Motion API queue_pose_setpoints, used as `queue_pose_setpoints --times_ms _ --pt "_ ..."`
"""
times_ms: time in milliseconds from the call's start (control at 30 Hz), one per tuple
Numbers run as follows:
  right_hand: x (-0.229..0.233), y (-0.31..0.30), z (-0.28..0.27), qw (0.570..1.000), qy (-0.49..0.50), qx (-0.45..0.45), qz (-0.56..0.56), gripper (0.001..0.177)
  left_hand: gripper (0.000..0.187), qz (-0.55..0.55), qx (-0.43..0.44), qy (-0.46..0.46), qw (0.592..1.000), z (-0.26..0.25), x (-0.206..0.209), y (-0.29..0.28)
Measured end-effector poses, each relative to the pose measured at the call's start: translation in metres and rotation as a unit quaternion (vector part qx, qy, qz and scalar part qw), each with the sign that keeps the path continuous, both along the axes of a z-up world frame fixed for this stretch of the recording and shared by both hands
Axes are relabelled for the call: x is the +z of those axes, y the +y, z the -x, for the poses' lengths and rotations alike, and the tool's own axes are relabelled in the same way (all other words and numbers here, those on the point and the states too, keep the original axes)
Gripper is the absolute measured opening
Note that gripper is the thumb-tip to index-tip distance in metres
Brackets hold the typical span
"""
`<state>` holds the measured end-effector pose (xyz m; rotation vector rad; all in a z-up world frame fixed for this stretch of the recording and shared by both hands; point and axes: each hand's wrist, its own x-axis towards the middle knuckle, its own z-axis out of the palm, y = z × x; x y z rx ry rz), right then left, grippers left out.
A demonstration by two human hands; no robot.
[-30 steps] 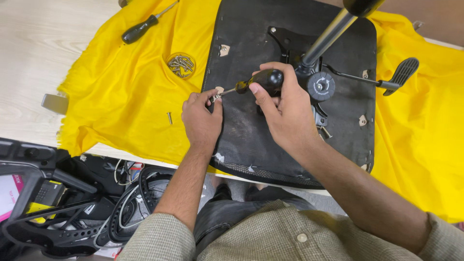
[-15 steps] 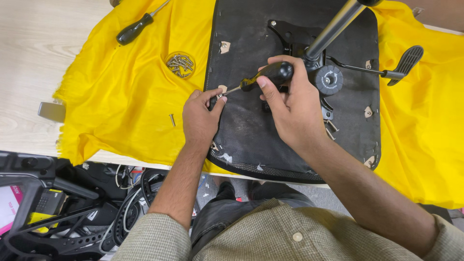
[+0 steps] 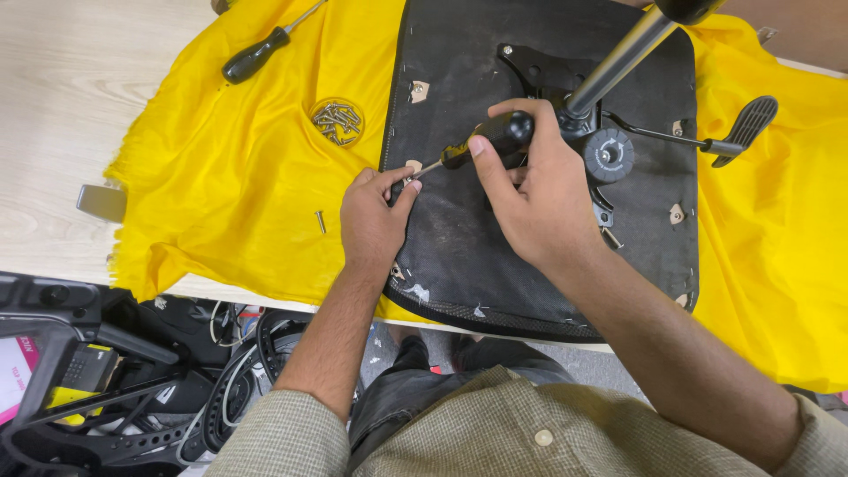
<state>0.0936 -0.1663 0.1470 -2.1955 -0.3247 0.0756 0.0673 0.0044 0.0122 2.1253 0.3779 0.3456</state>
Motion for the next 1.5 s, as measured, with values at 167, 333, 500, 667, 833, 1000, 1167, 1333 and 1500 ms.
queue_pose_setpoints --times_ms 167,333,500,667,833,1000,1167,1333,1500 --pt "0.025 0.01 -0.017 0.98 -0.151 0.106 0.075 0.034 0.027 0.024 -0.005 0.003 1.0 -0.001 0.001 0.002" --pt "0.05 0.025 -0.036 0.945 -0.172 0.202 0.189 0.035 0.026 0.057 0.011 0.031 0.998 -0.003 0.0 0.002" --pt "0.059 0.048 -0.036 0.896 -0.128 0.134 0.403 0.048 0.025 0.053 0.019 0.019 0.998 -0.003 0.0 0.001" --pt "0.061 0.055 -0.039 0.901 -0.141 0.114 0.395 0.046 0.026 0.059 0.018 0.028 0.998 -0.005 -0.001 0.002" --pt "0.052 0.044 -0.046 0.911 -0.226 0.179 0.293 0.036 0.024 0.043 0.018 0.006 0.999 -0.003 -0.009 0.001" --pt "0.051 0.047 -0.044 0.912 -0.196 0.258 0.252 0.034 0.023 0.041 0.01 0.015 0.999 -0.007 -0.007 0.004" --pt "0.047 0.055 -0.041 0.886 -0.222 0.181 0.364 0.034 0.023 0.021 0.004 0.02 1.0 -0.005 -0.006 0.003" --pt "0.041 0.047 -0.047 0.888 -0.165 0.231 0.362 0.049 0.022 0.058 0.007 0.054 0.997 -0.008 -0.004 0.005" --pt "0.038 0.054 -0.046 0.898 -0.242 0.245 0.274 0.056 0.024 0.072 -0.008 0.101 0.992 -0.014 -0.002 0.01"
